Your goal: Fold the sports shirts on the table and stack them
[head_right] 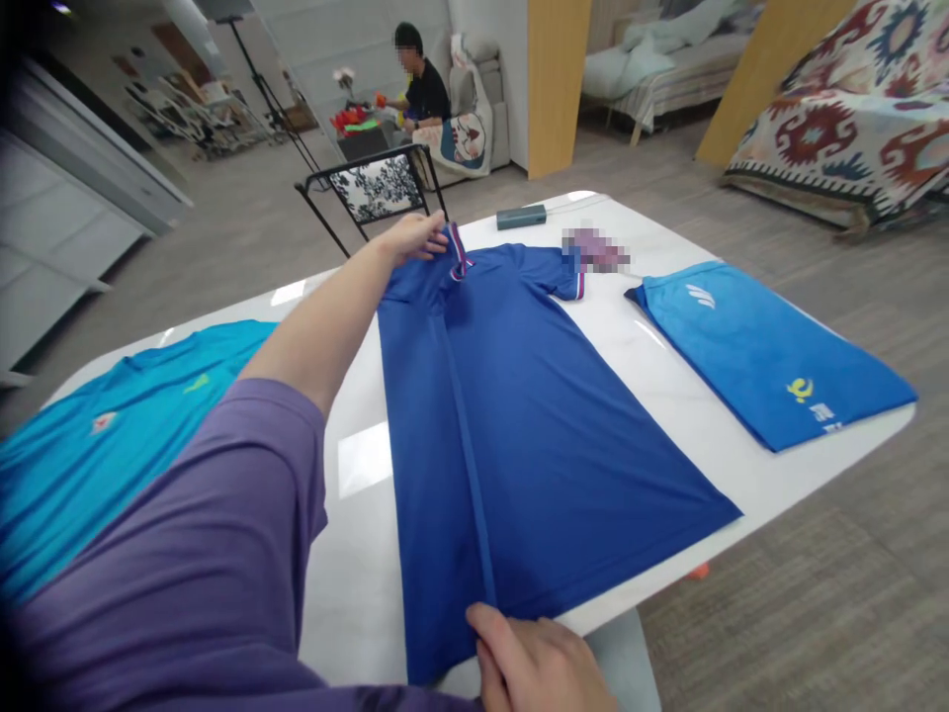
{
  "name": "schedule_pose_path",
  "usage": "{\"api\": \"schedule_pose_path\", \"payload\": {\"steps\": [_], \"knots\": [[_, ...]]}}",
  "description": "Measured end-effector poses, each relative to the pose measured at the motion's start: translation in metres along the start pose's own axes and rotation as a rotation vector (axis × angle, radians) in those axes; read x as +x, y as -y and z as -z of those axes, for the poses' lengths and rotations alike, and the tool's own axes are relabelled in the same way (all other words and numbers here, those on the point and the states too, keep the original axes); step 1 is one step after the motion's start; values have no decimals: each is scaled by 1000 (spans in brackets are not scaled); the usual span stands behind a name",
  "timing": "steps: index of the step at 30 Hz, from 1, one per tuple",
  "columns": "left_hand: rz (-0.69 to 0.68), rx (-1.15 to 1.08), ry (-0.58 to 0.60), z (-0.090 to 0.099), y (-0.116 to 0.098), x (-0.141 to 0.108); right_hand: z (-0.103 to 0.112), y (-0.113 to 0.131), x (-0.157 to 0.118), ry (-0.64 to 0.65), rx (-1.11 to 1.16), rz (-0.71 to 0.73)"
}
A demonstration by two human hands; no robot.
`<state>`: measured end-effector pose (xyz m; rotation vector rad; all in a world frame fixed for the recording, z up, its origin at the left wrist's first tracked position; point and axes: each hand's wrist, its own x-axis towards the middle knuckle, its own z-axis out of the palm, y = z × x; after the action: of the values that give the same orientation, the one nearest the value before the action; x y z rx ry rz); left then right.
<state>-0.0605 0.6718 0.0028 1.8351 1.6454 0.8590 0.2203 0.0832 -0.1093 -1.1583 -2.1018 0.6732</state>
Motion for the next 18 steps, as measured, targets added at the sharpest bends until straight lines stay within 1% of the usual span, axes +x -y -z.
{"api": "schedule_pose_path", "payload": {"steps": [1,2,4,5,7,9,10,12,14,16,18], "knots": [[-29,41,25,-14,6,-7,5,-4,0,14,-67,30],[-73,88,21,-24,15,-18,11,-7,0,25,-122,53],[-174,165,-50,-33,38,-54,27,-12,3,50,-167,69],[-214,191,-94,-32,51,-78,37,-14,6,54,-163,64],[-244,233,-165,-26,78,-132,58,-17,19,72,-153,72],[-232,306,-223,-20,100,-184,75,-19,46,123,-173,110],[-207,344,-222,-19,109,-206,81,-19,67,162,-186,129],[-151,408,-177,-19,118,-236,83,-21,125,258,-176,147],[-116,458,-127,-21,120,-249,71,-24,203,320,-96,139],[-102,485,-100,-23,120,-249,43,-29,295,292,8,157],[-91,497,-100,-24,120,-246,4,-33,393,233,25,232]]}}
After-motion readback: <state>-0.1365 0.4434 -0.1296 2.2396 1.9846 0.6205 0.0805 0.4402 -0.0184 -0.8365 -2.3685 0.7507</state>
